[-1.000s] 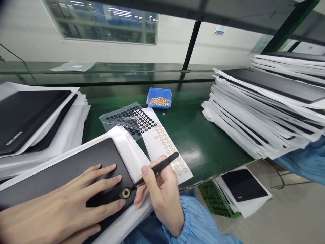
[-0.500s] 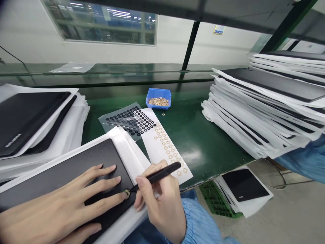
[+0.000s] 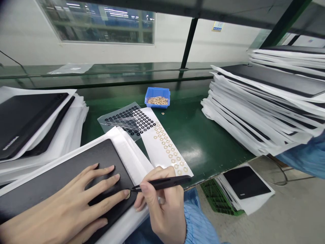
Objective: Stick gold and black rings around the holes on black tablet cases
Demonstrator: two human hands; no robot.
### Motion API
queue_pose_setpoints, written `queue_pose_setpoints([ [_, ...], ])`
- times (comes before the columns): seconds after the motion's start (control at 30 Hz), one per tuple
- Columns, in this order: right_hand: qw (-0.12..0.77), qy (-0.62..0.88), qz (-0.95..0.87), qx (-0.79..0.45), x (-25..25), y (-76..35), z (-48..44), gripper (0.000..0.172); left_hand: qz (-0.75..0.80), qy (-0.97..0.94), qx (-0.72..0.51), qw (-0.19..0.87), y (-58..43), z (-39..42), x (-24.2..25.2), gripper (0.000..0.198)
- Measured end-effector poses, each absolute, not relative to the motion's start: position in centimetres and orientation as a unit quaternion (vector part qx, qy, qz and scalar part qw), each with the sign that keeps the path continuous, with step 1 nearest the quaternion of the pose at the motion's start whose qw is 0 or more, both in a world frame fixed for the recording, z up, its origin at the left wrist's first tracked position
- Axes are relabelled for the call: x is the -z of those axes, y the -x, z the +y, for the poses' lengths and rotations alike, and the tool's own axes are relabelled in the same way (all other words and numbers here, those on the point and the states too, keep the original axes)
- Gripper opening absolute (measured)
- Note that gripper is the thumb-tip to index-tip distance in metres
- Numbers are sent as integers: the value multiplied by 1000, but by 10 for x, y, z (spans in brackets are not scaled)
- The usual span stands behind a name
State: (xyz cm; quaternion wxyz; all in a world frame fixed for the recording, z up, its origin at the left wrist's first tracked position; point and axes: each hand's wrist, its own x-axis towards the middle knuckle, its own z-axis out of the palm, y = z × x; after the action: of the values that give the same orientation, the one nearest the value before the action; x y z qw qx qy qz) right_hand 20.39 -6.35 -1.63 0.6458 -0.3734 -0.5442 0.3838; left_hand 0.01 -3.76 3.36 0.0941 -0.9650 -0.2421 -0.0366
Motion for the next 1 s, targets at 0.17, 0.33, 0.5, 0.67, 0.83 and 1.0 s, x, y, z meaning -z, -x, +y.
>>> queue_pose_setpoints([
  [0.17, 628, 380, -583, -347, 16, -206, -66, 11, -248, 963, 38, 102, 1, -41, -32, 57],
  [0.33, 614, 382, -613, -318, 18, -206, -65, 15, -251, 961, 72, 94, -3, -39, -39, 51],
  [0.5, 627, 373, -616, -296, 21, -205, -64, 17, -240, 959, 107, 104, -6, -33, -44, 32],
  [0.67, 642, 352, -609, -305, 23, -198, -65, 11, -272, 949, 108, 117, 1, -32, -40, 46],
  [0.83, 679, 353, -524, -375, 22, -189, -75, 7, -315, 940, 102, 82, 9, -21, -36, 57],
  [1.0, 658, 346, -606, -283, -15, -222, -44, 11, -349, 934, 69, 8, 18, 8, -30, 62],
])
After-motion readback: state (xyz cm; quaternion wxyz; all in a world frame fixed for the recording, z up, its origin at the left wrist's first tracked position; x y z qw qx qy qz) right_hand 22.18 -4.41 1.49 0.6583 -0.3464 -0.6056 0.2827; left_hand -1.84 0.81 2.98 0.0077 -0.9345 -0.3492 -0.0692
